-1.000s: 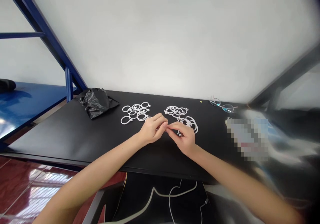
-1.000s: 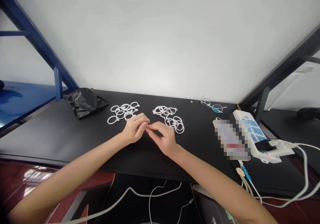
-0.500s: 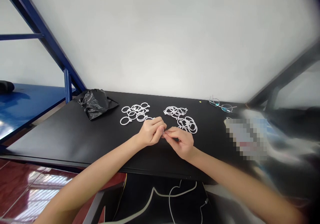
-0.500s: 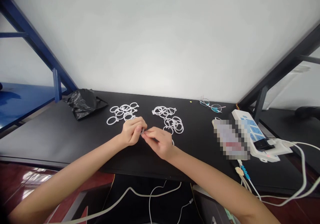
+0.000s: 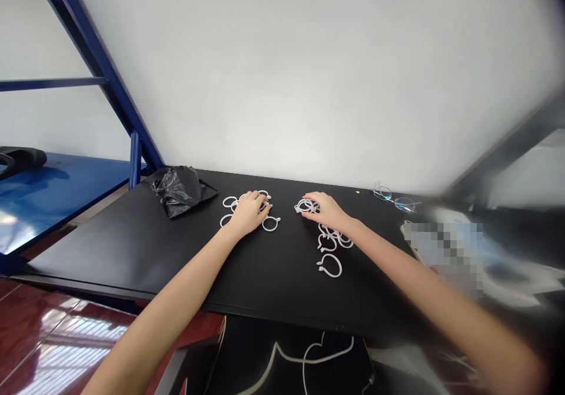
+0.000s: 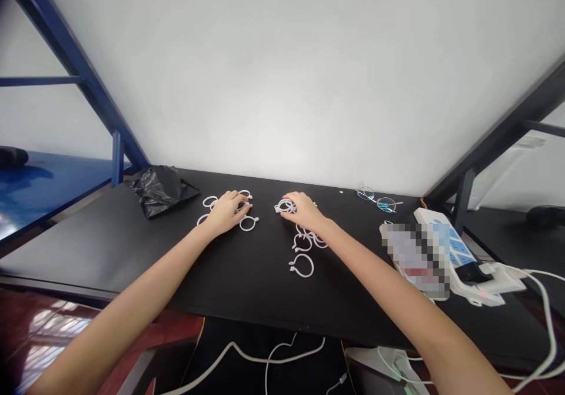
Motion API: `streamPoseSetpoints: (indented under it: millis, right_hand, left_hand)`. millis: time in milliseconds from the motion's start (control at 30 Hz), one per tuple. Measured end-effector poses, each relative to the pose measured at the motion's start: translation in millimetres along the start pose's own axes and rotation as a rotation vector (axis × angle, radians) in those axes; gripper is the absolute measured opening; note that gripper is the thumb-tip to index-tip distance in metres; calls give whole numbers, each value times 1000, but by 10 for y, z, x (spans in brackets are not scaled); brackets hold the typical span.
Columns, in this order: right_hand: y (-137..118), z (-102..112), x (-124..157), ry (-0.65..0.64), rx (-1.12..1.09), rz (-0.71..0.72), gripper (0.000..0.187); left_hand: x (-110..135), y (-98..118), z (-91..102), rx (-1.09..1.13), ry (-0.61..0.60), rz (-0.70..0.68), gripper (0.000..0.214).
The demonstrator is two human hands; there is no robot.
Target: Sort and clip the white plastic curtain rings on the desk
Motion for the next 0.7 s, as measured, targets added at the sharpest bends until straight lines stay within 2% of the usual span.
streamPoseSetpoints:
  millis: [133,233,367,533,600,700]
  right_hand:
    - [21,-99,-19,-27,12,47,16]
    - [-23,-22,-14,31,-2,68,19]
    - [-195,162,137,150,-57,107,20]
    - [-439,258,466,261,-171,178,10]
    - [-482,249,544,271,-203,192,8]
    - [-484,229,588,258,-243,177,7]
  left_hand:
    - [7,74,41,5,17,-1,21]
    - [2,219,120,32,44,-26,23]
    - [43,546,229,237,88,-97,28]
    - [177,949,183,508,-22,-146,36]
    - [208,1009,135,598,-52,-108,35]
    - [215,978,46,794,-96,25,28]
Point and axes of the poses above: each hand's wrist, its own x-axis away from the middle knuckle, its own z-axis out of the back of the hand, y = z × x, the point moved 7 cm from there along -x, towards the middle knuckle, and after that the axes turned 9 degrees about y, right-handed, at the moved point
